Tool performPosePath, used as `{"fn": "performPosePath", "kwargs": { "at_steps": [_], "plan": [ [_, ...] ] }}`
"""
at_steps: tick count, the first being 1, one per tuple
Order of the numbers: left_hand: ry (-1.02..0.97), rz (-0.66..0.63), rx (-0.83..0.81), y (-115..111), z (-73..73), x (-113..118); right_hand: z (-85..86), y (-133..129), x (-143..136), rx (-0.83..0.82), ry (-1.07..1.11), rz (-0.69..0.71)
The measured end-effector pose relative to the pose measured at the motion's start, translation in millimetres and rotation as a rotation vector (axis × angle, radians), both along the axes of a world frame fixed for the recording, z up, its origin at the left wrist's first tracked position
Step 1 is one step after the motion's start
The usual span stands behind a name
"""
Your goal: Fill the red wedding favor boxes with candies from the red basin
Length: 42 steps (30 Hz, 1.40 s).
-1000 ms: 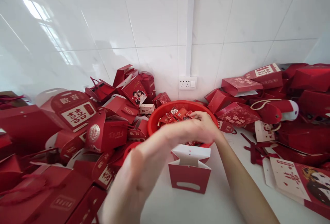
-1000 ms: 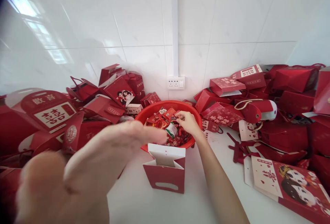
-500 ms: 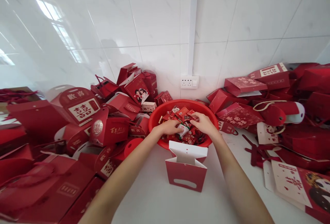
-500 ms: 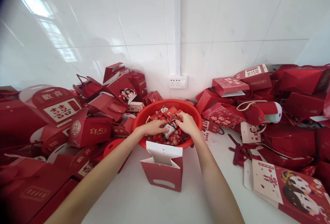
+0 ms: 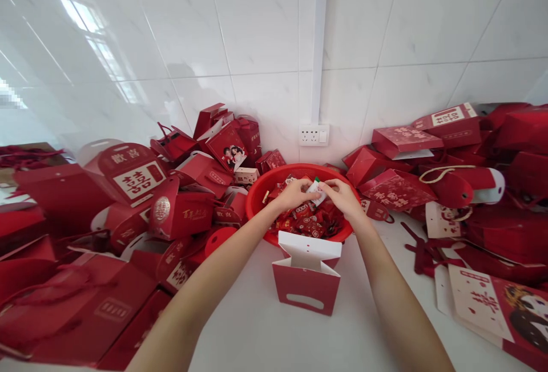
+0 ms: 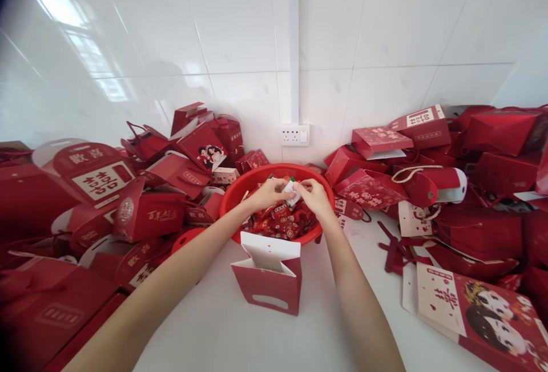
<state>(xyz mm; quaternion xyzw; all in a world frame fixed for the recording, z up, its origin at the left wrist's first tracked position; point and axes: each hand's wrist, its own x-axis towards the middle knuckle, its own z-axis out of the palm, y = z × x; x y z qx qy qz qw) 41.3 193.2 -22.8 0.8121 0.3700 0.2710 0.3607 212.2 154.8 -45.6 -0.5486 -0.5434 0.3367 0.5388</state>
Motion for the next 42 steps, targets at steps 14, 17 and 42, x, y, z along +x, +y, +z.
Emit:
{"fn": "performPosePath", "kwargs": {
  "at_steps": [14, 17, 42],
  "plan": [
    [0.263, 0.095, 0.006, 2.3, -8.2, 3.9, 9.5, -2.2, 5.6, 0.068, 0.400, -0.109],
    [0.412, 0.053, 0.046, -0.5, -8.5, -0.2, 11.7, -5.1, 3.8, 0.063, 0.423, -0.094],
    [0.668, 0.294, 0.182, -9.2, 2.8, -5.6, 12.4, -9.2, 1.0, 0.077, 0.438, -0.039]
  ]
}}
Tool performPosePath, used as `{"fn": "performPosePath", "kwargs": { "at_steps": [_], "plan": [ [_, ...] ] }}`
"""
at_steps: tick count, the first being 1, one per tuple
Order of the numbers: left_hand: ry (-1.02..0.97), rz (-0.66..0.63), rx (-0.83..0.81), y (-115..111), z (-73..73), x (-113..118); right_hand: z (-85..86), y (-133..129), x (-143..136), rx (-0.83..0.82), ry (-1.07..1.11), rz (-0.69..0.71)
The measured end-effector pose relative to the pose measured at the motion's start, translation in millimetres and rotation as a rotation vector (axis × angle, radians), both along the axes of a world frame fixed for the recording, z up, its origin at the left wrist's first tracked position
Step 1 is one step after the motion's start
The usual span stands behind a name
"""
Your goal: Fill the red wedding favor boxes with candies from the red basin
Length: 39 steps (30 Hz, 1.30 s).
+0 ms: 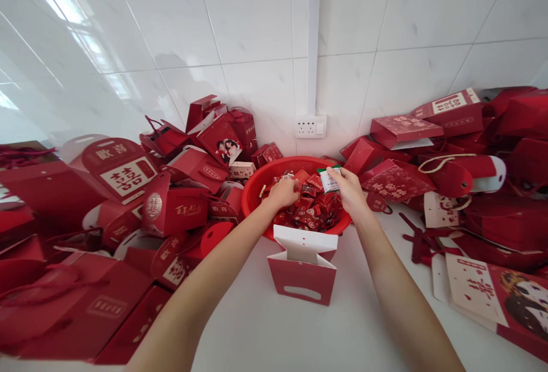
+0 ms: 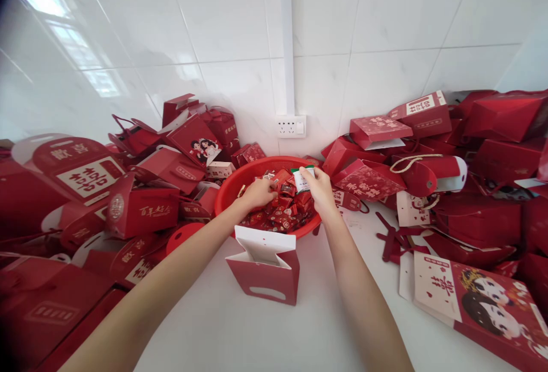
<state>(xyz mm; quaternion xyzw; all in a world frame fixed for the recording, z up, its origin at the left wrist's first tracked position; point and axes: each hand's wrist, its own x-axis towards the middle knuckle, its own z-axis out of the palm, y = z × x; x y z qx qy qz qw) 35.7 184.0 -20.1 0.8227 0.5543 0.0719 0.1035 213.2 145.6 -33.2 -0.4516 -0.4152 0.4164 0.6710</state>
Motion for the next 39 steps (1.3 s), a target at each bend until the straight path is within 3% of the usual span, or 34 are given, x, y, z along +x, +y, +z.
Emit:
{"fn": "performPosePath", "kwargs": {
  "at_steps": [9, 18, 25, 32, 39],
  "plan": [
    [-0.198, -0.008, 0.010, 10.7, -7.6, -4.8, 0.1, 0.0, 0.2, -0.003, 0.007, 0.011],
    [-0.417, 0.129, 0.062, 2.1, 3.2, -5.7, -0.9, 0.7, 0.5, -0.006, 0.004, 0.024],
    [-0.675, 0.027, 0.033, 4.7, 2.1, 3.0, -0.2, -0.3, 0.6, -0.037, 0.005, 0.056],
    [-0.810, -0.122, 0.027, 5.1, 0.5, 3.5, -1.6, 1.6, -1.8, -0.093, 0.020, 0.092],
    [-0.670, -0.195, 0.053, 12.1, -12.9, -0.7, -5.3, 6.3, 0.1, -0.074, 0.052, 0.061]
  ]
}}
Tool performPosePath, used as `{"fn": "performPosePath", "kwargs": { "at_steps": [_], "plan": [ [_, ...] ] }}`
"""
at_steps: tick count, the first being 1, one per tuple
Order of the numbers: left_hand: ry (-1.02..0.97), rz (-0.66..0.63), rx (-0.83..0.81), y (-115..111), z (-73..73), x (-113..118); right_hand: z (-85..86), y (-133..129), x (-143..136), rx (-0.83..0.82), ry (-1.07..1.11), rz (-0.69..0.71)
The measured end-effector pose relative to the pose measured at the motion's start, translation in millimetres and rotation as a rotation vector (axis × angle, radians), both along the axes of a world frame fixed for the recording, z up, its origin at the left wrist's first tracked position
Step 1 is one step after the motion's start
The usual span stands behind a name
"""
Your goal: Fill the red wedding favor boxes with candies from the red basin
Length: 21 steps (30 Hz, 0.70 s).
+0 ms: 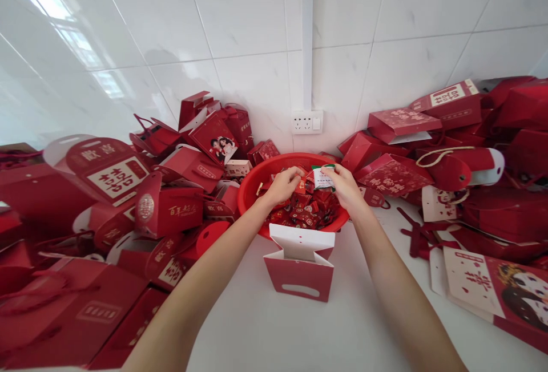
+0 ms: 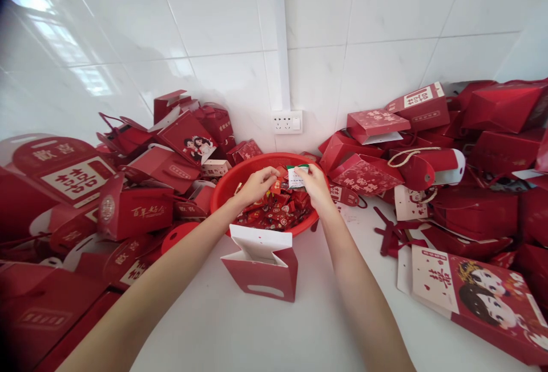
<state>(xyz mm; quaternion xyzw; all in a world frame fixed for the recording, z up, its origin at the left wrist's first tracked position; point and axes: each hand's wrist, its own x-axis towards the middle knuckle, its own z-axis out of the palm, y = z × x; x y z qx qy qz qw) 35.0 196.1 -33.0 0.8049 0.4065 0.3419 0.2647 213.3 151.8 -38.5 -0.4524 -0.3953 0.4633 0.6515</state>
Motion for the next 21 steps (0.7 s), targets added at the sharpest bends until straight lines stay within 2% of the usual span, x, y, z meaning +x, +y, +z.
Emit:
{"fn": "performPosePath", "kwargs": {
  "at_steps": [2, 4, 7, 12, 18, 21],
  "plan": [
    [0.018, -0.081, -0.016, 1.7, -5.4, 0.9, -0.3, 0.1, 0.5, 0.011, -0.001, -0.004],
    [0.041, -0.205, -0.111, 2.8, -11.0, 2.0, 0.0, -0.3, 0.6, 0.015, -0.005, 0.000],
    [0.187, -0.345, -0.214, 3.7, -18.2, 1.5, 0.9, -1.3, 0.2, 0.015, -0.008, 0.006],
    [0.399, -0.345, -0.170, 1.0, -20.2, -1.1, 1.8, -1.9, 0.1, 0.027, -0.003, -0.009],
    [0.556, -0.377, -0.157, -8.9, -9.9, 4.9, 1.7, -1.6, 0.4, 0.030, -0.003, -0.011],
    [0.560, -0.380, -0.211, -10.8, -5.1, 6.5, 1.5, -1.4, 0.3, 0.031, -0.001, -0.012]
  ]
}}
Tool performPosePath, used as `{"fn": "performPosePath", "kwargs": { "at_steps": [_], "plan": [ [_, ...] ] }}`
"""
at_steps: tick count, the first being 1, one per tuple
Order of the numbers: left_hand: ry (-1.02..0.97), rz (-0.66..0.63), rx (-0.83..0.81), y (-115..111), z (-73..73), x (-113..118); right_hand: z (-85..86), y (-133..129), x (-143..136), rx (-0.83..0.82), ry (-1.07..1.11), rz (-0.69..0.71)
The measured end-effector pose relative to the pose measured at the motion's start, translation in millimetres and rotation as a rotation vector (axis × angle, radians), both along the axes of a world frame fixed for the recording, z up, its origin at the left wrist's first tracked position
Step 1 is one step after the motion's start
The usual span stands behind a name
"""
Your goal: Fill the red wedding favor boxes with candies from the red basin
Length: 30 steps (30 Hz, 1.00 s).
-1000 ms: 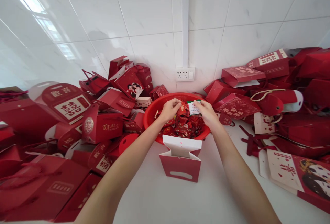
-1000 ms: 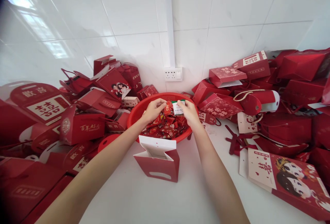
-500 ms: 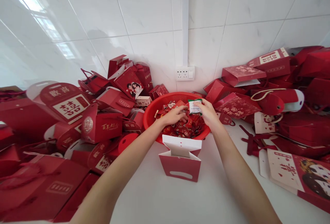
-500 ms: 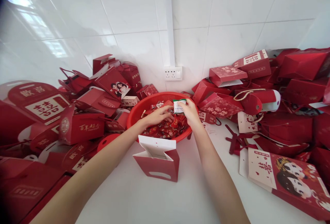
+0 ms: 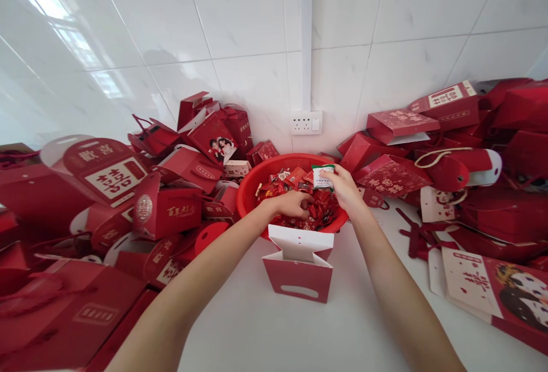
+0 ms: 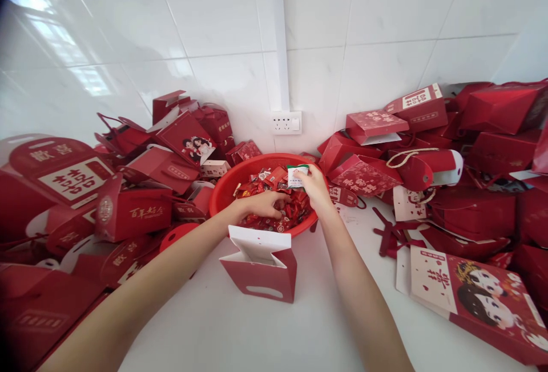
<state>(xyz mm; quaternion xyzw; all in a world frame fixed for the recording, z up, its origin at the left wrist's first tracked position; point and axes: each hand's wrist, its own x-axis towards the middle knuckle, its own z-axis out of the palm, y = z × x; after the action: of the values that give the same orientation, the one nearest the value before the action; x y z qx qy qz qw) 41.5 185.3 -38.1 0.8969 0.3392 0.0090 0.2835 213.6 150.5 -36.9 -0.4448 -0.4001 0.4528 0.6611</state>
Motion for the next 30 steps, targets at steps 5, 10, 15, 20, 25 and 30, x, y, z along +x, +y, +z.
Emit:
{"fn": "performPosePath", "kwargs": {
  "at_steps": [5, 10, 15, 20, 25, 30],
  "plan": [
    [-0.077, -0.012, -0.087, 0.4, 2.1, -1.5, -0.2, 1.4, -0.8, 0.004, 0.011, -0.009],
    [-0.280, 0.107, 0.004, 7.3, 0.9, -3.1, -1.1, 2.8, -0.3, -0.008, 0.016, -0.026],
    [-0.528, 0.283, 0.161, 15.6, 3.2, -5.7, 0.8, -1.3, -0.2, -0.034, -0.008, -0.019],
    [-0.768, 0.272, 0.132, 12.6, 8.9, -5.3, 5.4, -7.5, -1.8, -0.067, -0.038, 0.020],
    [-0.917, 0.267, -0.005, 9.9, 7.0, -1.6, 11.3, -13.9, -5.1, -0.078, -0.075, 0.090],
    [-0.868, 0.312, 0.020, 6.0, 5.9, -0.5, 15.1, -18.1, -7.1, -0.069, -0.119, 0.191]
  ]
}}
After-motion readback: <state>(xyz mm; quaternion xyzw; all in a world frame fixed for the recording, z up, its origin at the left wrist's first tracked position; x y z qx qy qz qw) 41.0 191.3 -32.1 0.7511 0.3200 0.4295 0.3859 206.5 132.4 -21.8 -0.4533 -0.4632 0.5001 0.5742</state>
